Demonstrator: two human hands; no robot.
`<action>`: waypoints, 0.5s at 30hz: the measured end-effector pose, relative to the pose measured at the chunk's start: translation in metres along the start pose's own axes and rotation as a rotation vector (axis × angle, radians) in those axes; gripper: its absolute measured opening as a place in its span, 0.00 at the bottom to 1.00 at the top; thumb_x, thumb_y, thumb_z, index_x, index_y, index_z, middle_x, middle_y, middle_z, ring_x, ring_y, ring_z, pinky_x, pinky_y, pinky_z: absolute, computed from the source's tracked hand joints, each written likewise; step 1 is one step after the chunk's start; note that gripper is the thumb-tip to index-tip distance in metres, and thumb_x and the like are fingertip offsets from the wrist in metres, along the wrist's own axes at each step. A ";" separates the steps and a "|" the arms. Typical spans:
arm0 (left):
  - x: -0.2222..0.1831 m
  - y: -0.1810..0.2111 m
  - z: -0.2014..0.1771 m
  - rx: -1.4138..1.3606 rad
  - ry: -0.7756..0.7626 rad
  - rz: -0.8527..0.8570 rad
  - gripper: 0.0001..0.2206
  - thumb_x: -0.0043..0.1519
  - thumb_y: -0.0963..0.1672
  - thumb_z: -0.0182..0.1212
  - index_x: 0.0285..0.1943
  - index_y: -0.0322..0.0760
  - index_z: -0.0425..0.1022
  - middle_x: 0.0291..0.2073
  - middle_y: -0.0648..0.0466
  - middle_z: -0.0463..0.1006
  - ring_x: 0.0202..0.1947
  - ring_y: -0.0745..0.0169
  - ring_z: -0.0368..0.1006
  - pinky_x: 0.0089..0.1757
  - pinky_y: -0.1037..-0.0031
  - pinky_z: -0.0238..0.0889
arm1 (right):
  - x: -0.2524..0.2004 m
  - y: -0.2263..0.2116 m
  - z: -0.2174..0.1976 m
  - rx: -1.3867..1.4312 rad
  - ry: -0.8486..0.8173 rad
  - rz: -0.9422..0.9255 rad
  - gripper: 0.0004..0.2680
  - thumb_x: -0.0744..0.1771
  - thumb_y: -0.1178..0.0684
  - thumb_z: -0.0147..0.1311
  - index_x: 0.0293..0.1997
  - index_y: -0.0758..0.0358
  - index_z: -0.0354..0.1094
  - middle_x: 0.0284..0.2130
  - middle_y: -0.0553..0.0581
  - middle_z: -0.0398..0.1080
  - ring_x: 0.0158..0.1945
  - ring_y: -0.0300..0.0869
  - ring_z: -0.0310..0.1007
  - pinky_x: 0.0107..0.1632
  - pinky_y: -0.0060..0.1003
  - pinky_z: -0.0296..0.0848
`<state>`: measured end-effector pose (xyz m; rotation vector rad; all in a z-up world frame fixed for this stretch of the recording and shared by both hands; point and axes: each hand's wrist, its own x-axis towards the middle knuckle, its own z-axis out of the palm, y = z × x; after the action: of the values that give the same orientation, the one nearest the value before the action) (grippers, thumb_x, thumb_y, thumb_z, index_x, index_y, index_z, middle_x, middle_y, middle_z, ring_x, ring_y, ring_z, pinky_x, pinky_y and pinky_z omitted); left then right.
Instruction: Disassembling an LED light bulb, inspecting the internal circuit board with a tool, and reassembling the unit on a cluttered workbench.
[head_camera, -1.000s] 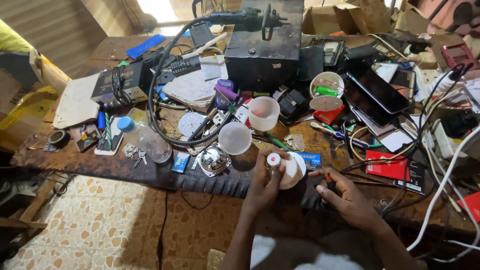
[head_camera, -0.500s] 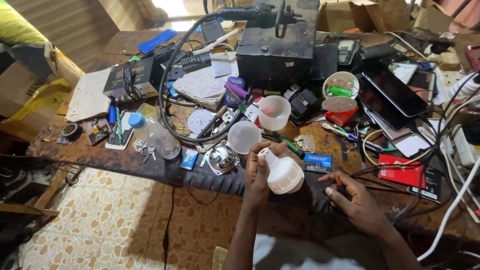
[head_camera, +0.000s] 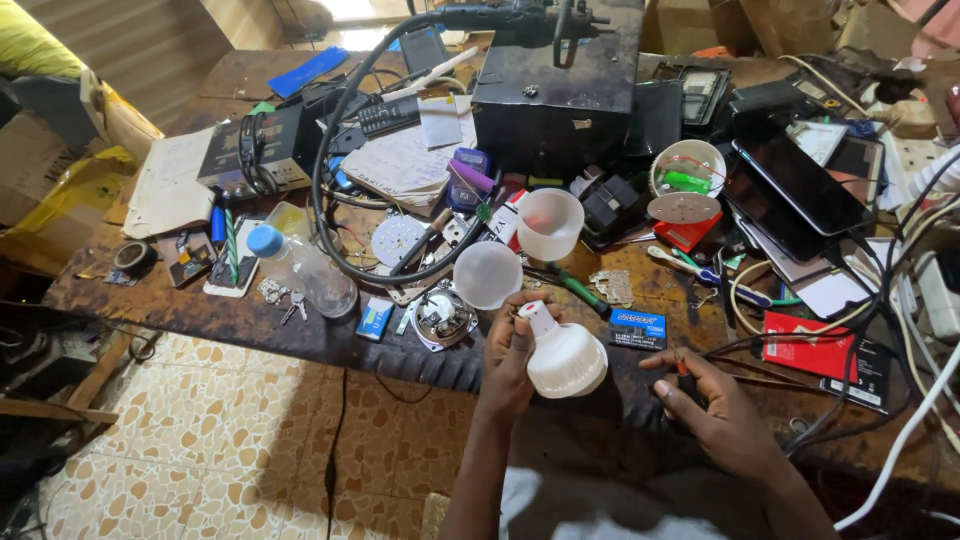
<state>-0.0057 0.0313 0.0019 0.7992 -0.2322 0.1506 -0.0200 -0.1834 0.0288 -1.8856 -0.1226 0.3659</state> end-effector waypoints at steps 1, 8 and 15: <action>0.000 0.002 0.002 0.002 0.001 0.002 0.20 0.56 0.51 0.54 0.49 0.34 0.60 0.38 0.49 0.70 0.39 0.62 0.67 0.42 0.72 0.62 | 0.000 0.001 0.000 0.000 -0.002 -0.001 0.09 0.62 0.53 0.47 0.41 0.58 0.69 0.23 0.52 0.62 0.24 0.36 0.61 0.32 0.28 0.62; 0.000 0.005 0.006 0.050 -0.037 0.023 0.19 0.57 0.50 0.53 0.49 0.32 0.61 0.37 0.49 0.70 0.39 0.62 0.67 0.42 0.72 0.61 | -0.002 0.002 0.007 -0.091 0.068 -0.036 0.08 0.60 0.53 0.50 0.39 0.54 0.69 0.20 0.49 0.64 0.24 0.33 0.60 0.32 0.24 0.58; -0.001 0.005 0.008 0.085 -0.042 0.042 0.18 0.58 0.49 0.52 0.50 0.34 0.58 0.38 0.47 0.71 0.41 0.61 0.67 0.43 0.70 0.63 | 0.004 -0.030 0.036 -0.263 0.153 -0.293 0.24 0.52 0.44 0.61 0.50 0.53 0.60 0.44 0.49 0.70 0.48 0.37 0.68 0.50 0.31 0.63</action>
<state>-0.0090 0.0291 0.0100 0.8827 -0.2836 0.1846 -0.0243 -0.1399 0.0457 -2.1091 -0.3539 0.0035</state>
